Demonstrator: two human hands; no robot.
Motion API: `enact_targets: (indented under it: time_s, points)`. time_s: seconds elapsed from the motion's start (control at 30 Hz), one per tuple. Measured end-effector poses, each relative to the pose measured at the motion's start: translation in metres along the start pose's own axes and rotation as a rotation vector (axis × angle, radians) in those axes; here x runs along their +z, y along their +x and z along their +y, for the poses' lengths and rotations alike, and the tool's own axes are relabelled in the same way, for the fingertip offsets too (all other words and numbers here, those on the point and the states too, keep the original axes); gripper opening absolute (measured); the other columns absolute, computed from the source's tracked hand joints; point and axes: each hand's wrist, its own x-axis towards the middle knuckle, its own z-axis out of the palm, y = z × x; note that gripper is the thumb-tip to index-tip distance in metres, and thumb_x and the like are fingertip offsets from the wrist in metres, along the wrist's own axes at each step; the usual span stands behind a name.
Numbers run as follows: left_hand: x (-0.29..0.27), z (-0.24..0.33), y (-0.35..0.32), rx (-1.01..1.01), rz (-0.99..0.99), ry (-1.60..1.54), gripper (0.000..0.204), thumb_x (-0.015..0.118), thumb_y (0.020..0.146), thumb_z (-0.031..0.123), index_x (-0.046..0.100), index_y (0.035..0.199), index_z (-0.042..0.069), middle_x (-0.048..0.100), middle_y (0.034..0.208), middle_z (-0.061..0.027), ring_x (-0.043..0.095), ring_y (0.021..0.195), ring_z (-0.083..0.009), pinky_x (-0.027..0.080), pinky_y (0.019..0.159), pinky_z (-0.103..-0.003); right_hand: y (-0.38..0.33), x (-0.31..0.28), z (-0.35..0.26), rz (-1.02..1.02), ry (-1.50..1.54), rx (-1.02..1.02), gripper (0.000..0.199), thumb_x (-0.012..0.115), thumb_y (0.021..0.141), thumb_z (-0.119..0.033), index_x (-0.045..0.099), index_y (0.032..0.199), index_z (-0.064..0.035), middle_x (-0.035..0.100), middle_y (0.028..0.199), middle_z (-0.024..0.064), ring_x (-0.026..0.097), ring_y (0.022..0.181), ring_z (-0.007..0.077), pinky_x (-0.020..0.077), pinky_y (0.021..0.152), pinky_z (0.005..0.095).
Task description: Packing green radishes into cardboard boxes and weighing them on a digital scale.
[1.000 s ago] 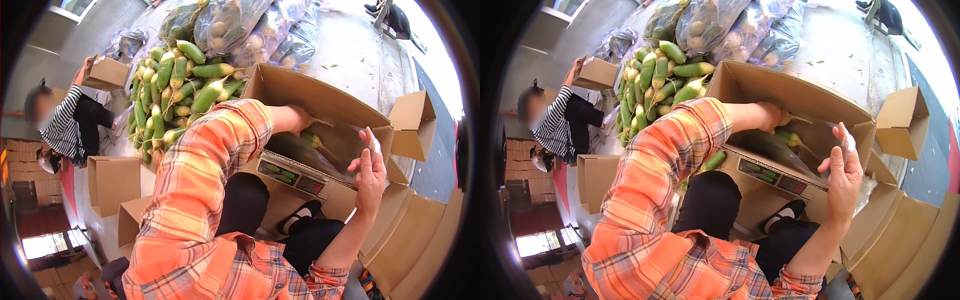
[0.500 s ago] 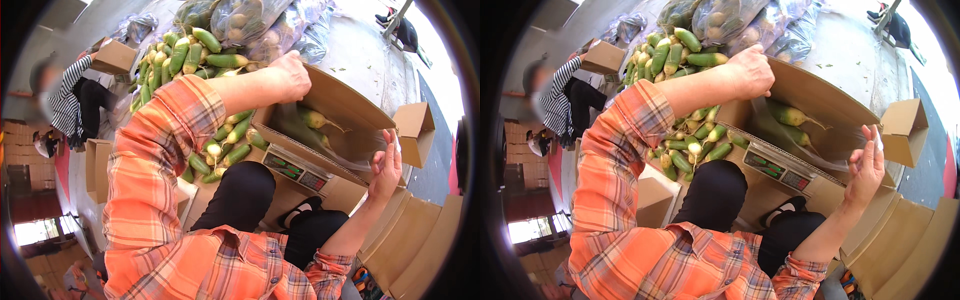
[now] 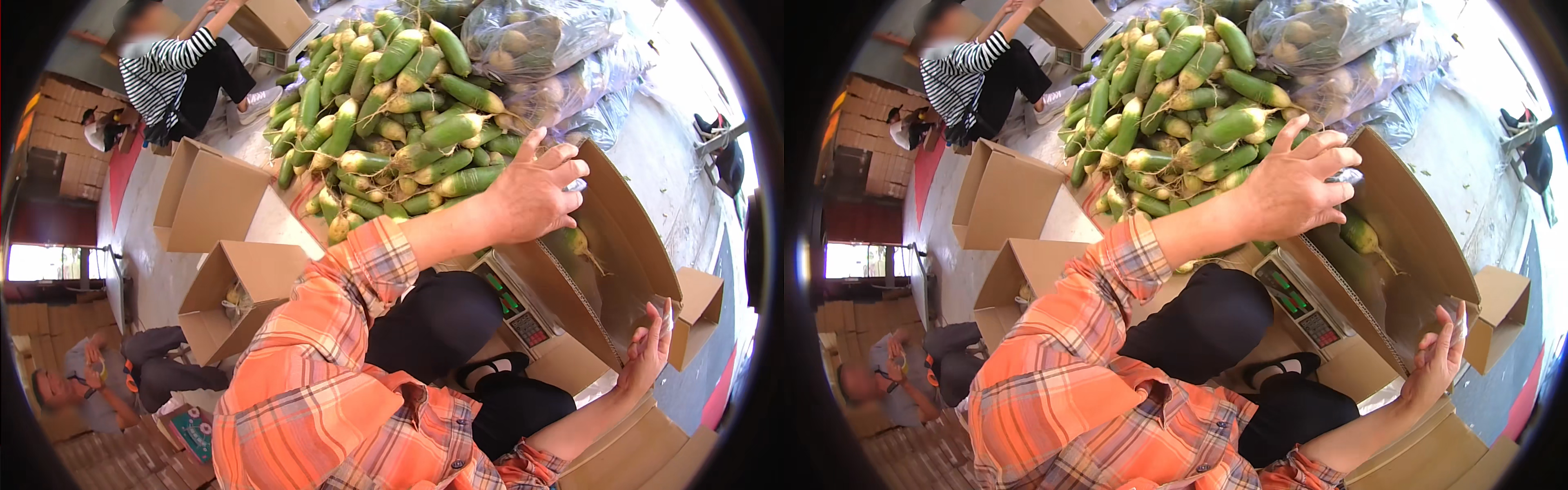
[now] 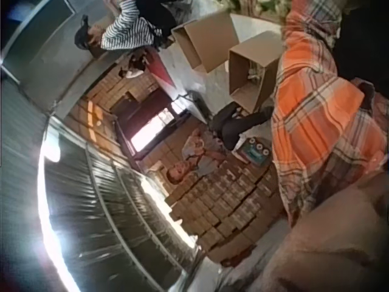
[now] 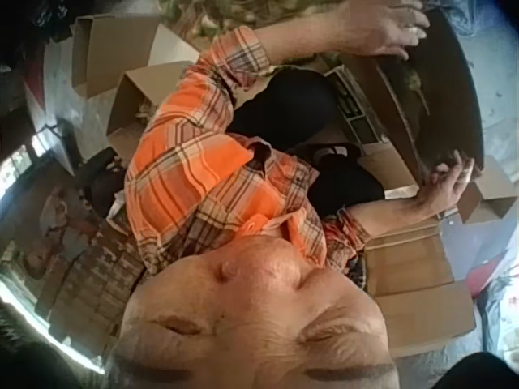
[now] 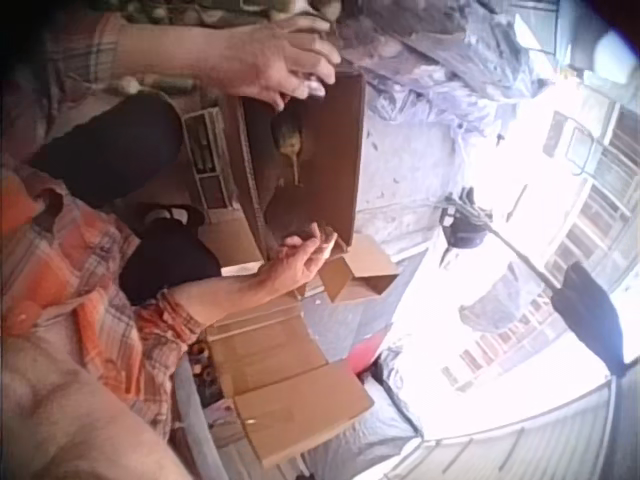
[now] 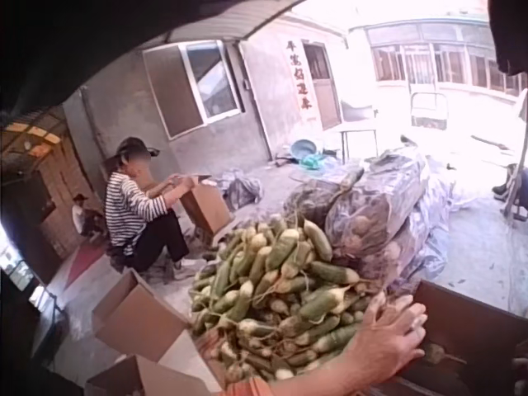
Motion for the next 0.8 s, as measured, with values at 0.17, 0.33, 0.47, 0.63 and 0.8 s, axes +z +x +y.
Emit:
enact_targets:
  time_s: [0.17,0.33,0.47,0.63,0.8]
  points:
    - [-0.017,-0.005,-0.102,-0.35,0.094,-0.151,0.029,0.068,0.07,0.015,0.063,0.098,0.015,0.054,0.099,-0.0034,0.048,0.105,-0.0255,0.031,0.093,-0.045,-0.002,0.001,0.004,0.002,-0.035,0.018,0.04,0.049,0.092,-0.02,0.043,0.13,-0.0084,0.06,0.1,0.0036,0.041,0.052,-0.0028,0.0245,0.037,0.0103]
    - [-0.015,-0.035,-0.241,-0.873,0.074,-0.208,0.016,0.058,0.078,0.011,0.064,0.092,0.007,0.058,0.089,-0.0087,0.051,0.089,-0.0264,0.04,0.081,-0.036,0.002,-0.003,0.007,0.013,-0.099,0.017,0.039,0.051,0.092,-0.022,0.045,0.129,-0.0097,0.061,0.097,0.0027,0.04,0.052,-0.0032,0.0241,0.037,0.0103]
    - [-0.004,-0.061,-0.348,-1.228,-0.043,-0.141,0.014,0.06,0.078,0.015,0.066,0.088,0.007,0.06,0.085,-0.0091,0.055,0.084,-0.0245,0.044,0.077,-0.033,0.003,0.001,0.009,0.028,-0.123,0.007,0.039,0.05,0.092,-0.021,0.045,0.128,-0.0101,0.061,0.095,0.0016,0.04,0.052,-0.0033,0.024,0.037,0.0101]
    - [-0.013,-0.123,-0.381,-1.556,0.41,-0.42,0.021,0.055,0.085,0.017,0.064,0.093,0.0,0.06,0.074,-0.0026,0.055,0.069,-0.0124,0.043,0.064,-0.025,0.005,-0.002,0.014,0.044,-0.131,-0.008,0.038,0.05,0.092,-0.02,0.045,0.128,-0.0103,0.06,0.092,0.0007,0.041,0.051,-0.0033,0.0244,0.037,0.01]
    - [-0.012,-0.209,-0.364,-1.696,0.733,-0.5,0.019,0.056,0.084,0.017,0.063,0.093,0.002,0.058,0.073,-0.0003,0.049,0.062,-0.0074,0.04,0.057,-0.022,0.005,0.0,0.014,0.089,-0.164,-0.002,0.039,0.051,0.091,-0.022,0.045,0.128,-0.01,0.061,0.093,0.0002,0.04,0.052,-0.0037,0.0235,0.037,0.0102]
